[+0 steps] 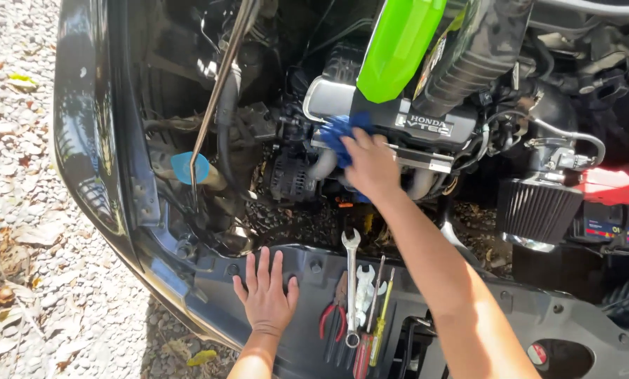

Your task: The person uses a blue cloth to wipe the engine cover, battery, and front bumper area of a car with the hood open. Various tools, including wrenches and pliers, are visible resting on the car's front frame.

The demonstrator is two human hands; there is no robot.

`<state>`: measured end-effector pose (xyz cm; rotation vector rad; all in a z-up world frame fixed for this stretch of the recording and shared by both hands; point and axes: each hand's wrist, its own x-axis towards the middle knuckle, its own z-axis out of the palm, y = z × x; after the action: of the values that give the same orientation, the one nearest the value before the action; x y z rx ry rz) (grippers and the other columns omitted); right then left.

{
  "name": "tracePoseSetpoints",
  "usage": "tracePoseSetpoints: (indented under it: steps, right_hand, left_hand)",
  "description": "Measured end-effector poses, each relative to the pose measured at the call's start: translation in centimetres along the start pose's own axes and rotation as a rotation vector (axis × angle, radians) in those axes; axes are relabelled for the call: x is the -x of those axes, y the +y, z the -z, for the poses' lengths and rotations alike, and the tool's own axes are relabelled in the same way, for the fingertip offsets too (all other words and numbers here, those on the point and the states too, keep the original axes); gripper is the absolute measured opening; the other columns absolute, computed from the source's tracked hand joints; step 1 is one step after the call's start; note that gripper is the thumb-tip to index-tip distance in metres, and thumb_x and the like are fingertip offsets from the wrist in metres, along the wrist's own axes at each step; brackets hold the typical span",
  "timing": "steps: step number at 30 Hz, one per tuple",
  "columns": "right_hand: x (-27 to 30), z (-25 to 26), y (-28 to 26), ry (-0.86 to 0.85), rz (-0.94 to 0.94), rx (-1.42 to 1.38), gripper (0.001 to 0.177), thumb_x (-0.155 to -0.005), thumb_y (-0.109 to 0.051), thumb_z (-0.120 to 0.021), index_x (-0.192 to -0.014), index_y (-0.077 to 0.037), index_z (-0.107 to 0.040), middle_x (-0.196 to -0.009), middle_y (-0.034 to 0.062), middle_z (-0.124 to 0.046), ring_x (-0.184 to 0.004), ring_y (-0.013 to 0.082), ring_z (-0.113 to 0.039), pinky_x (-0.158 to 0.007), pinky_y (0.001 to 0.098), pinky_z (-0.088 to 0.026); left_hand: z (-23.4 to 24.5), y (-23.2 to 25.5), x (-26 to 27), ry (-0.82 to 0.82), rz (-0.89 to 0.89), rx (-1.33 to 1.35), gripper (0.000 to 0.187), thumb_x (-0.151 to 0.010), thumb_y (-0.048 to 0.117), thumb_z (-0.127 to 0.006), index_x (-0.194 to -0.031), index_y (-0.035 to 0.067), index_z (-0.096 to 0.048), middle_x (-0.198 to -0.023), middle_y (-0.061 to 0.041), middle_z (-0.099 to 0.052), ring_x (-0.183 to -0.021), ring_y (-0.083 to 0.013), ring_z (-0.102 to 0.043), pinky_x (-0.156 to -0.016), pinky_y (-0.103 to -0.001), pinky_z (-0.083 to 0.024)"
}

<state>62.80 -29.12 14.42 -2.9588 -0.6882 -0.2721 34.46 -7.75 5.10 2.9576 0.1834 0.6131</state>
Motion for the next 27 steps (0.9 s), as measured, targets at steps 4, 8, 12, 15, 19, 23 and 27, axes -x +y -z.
tracePoseSetpoints:
  steps: [4, 8, 12, 15, 19, 23, 27]
  right_hand:
    - [2.4, 8.0, 2.6, -0.293, -0.558, -0.173, 0.066, -0.088, -0.011, -0.06, -0.152, -0.024, -0.047, -0.163, 0.0041, -0.035, -0.14, 0.038, -0.033, -0.091, 0.0517, -0.055]
    - [2.2, 6.6, 5.5, -0.168, -0.627, -0.07, 0.067, -0.089, -0.024, -0.056, -0.155, -0.015, -0.043, -0.162, 0.0094, -0.03, -0.127, 0.0404, -0.035, -0.064, 0.0491, -0.058]
    - [-2.4, 8.4, -2.9, -0.348, -0.567, -0.124, 0.055, -0.086, -0.008, -0.059, -0.14, -0.008, -0.05, -0.155, 0.0192, -0.037, -0.135, 0.0423, -0.038, -0.095, 0.0547, -0.054]
    - [-6.3, 2.7, -4.0, -0.183, -0.283, -0.035, 0.048, -0.08, -0.011, -0.061, -0.127, -0.007, -0.056, -0.149, 0.0163, -0.045, -0.111, 0.0414, -0.048, -0.07, 0.0517, -0.057]
    - [-11.0, -1.9, -2.0, 0.242, -0.129, 0.271, 0.039, -0.077, -0.02, -0.07, -0.115, -0.016, -0.063, -0.113, 0.0021, -0.058, -0.089, 0.0334, -0.05, -0.045, 0.0405, -0.051]
    - [-9.8, 1.4, -5.7, -0.191, -0.148, 0.236, 0.065, -0.084, -0.025, -0.068, -0.144, -0.015, -0.046, -0.156, 0.0078, -0.038, -0.123, 0.0346, -0.047, -0.082, 0.0486, -0.054]
    - [-10.6, 0.0, -4.2, -0.204, -0.065, 0.217, 0.059, -0.084, -0.016, -0.059, -0.142, -0.015, -0.049, -0.147, 0.0093, -0.044, -0.119, 0.0375, -0.049, -0.079, 0.0526, -0.052]
  left_hand:
    - [-0.1, -0.1, -0.1, 0.01, 0.008, 0.015, 0.06, -0.097, 0.052, -0.044, -0.148, 0.024, -0.057, -0.159, -0.003, -0.048, -0.151, -0.0273, -0.037, -0.123, -0.054, -0.008]
    - [-0.4, 0.0, 0.2, 0.012, 0.009, 0.01, 0.059, -0.097, 0.052, -0.044, -0.147, 0.024, -0.057, -0.159, -0.004, -0.048, -0.15, -0.0284, -0.038, -0.123, -0.054, -0.007]
    - [-0.5, 0.0, 0.0, 0.007, 0.014, 0.009, 0.059, -0.097, 0.052, -0.043, -0.148, 0.024, -0.056, -0.16, -0.003, -0.046, -0.152, -0.0277, -0.035, -0.124, -0.054, -0.006]
    - [-0.5, -0.1, 0.0, 0.017, 0.004, 0.014, 0.059, -0.098, 0.052, -0.042, -0.149, 0.024, -0.055, -0.161, -0.003, -0.045, -0.152, -0.0279, -0.034, -0.124, -0.054, -0.005]
    - [-0.7, -0.3, 0.3, -0.006, -0.003, 0.02, 0.061, -0.099, 0.053, -0.041, -0.151, 0.025, -0.053, -0.163, -0.002, -0.041, -0.153, -0.0283, -0.031, -0.124, -0.055, -0.003]
    - [-0.7, -0.2, 0.0, 0.0, 0.009, 0.024, 0.061, -0.099, 0.052, -0.042, -0.153, 0.025, -0.051, -0.164, -0.002, -0.04, -0.154, -0.0276, -0.031, -0.125, -0.054, -0.003]
    - [-0.6, -0.1, 0.3, 0.004, 0.007, 0.032, 0.06, -0.097, 0.052, -0.043, -0.15, 0.025, -0.053, -0.162, -0.002, -0.042, -0.152, -0.0288, -0.034, -0.124, -0.055, -0.007]
